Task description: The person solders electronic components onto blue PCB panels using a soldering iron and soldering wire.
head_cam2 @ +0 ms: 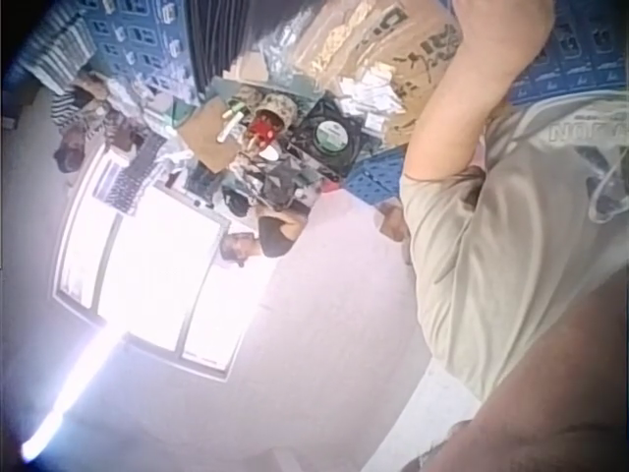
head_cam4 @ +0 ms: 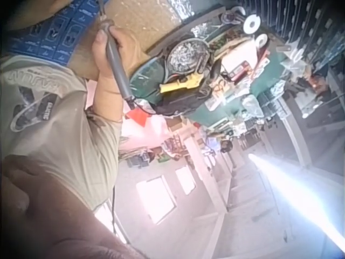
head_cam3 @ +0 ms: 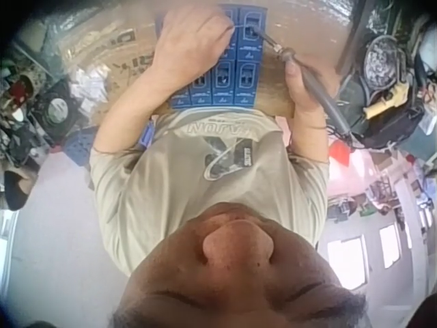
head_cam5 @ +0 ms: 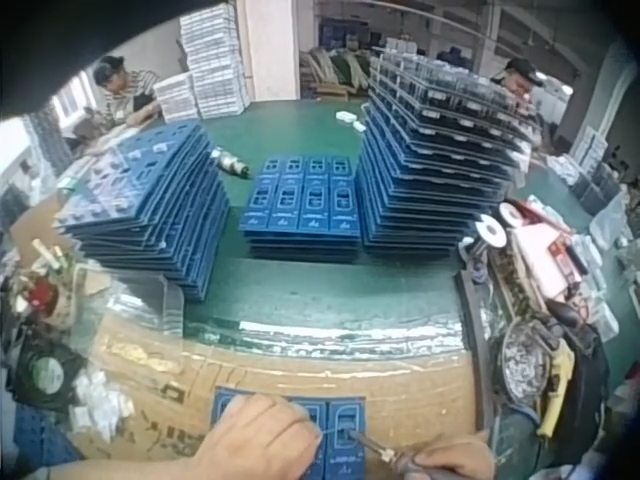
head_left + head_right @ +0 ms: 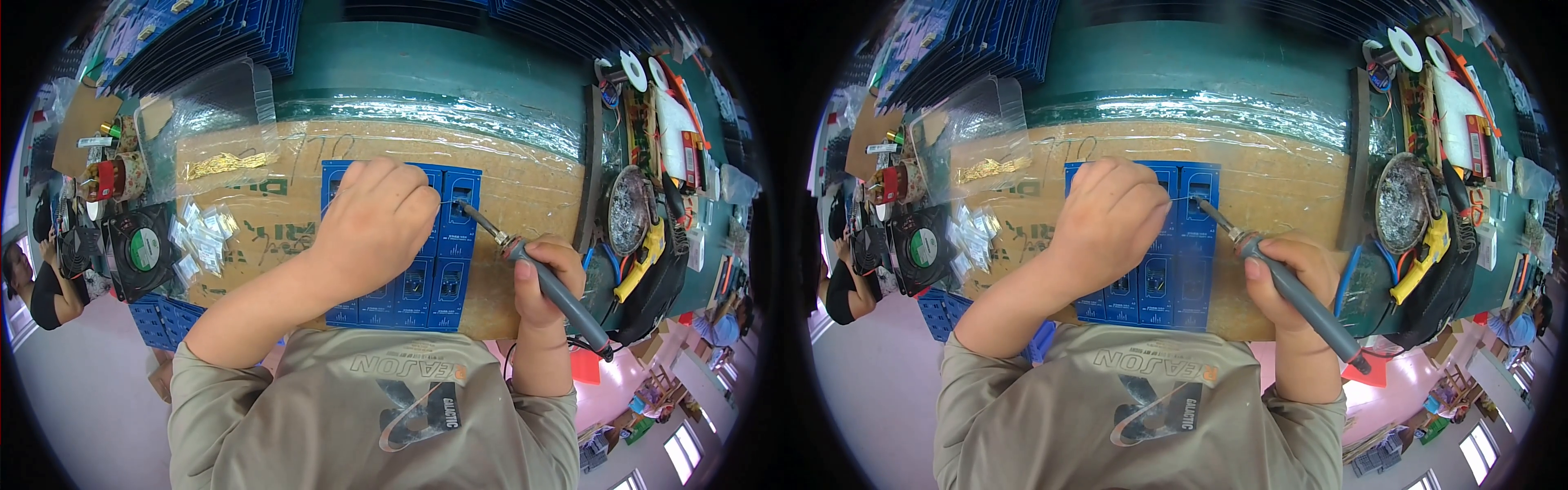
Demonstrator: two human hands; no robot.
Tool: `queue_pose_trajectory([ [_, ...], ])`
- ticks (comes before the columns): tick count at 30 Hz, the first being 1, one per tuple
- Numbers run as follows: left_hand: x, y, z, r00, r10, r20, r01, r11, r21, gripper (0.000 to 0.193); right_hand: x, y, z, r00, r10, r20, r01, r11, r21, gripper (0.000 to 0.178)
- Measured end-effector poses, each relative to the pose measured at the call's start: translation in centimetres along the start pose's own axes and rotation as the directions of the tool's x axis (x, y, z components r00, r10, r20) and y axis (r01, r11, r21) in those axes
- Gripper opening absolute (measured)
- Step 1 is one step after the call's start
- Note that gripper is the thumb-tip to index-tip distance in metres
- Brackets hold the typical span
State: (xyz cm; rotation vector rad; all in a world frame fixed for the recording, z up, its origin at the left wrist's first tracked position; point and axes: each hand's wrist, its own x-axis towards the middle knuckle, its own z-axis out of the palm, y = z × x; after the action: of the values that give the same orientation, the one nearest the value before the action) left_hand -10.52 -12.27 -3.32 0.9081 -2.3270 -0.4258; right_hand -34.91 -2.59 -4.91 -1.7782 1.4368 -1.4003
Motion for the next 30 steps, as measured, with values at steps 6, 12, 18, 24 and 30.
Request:
queue_pose_trajectory([
  [6,-0.10,0.06,-0.14,1.000,-0.004,0.009,0.004,1.000,0.001,0.017,-0.28,0.28,-0.04,1.000,0.007,-0.008,-0.007,0.999,0.031,0.027],
  [12,-0.12,0.05,-0.18,1.000,-0.008,0.005,0.008,1.000,0.008,0.018,0.08,0.02,-0.12,0.999,-0.026,0.022,0.026,1.000,0.017,0.028],
  [18,0.03,0.15,0.01,1.000,0.002,0.020,-0.002,1.000,-0.005,0.018,-0.18,-0.04,-0.19,0.997,0.026,0.073,-0.029,0.999,0.034,0.027],
  [24,-0.11,0.30,-0.12,1.000,-0.011,0.012,0.012,1.000,-0.014,0.017,-0.03,-0.17,-0.15,0.998,-0.006,0.068,0.003,0.999,0.043,0.024],
  [30,0.12,0.91,0.02,0.999,0.003,0.032,-0.002,1.000,-0.031,0.018,-0.21,0.04,-0.51,0.999,0.017,-0.032,-0.013,0.995,0.098,0.022],
])
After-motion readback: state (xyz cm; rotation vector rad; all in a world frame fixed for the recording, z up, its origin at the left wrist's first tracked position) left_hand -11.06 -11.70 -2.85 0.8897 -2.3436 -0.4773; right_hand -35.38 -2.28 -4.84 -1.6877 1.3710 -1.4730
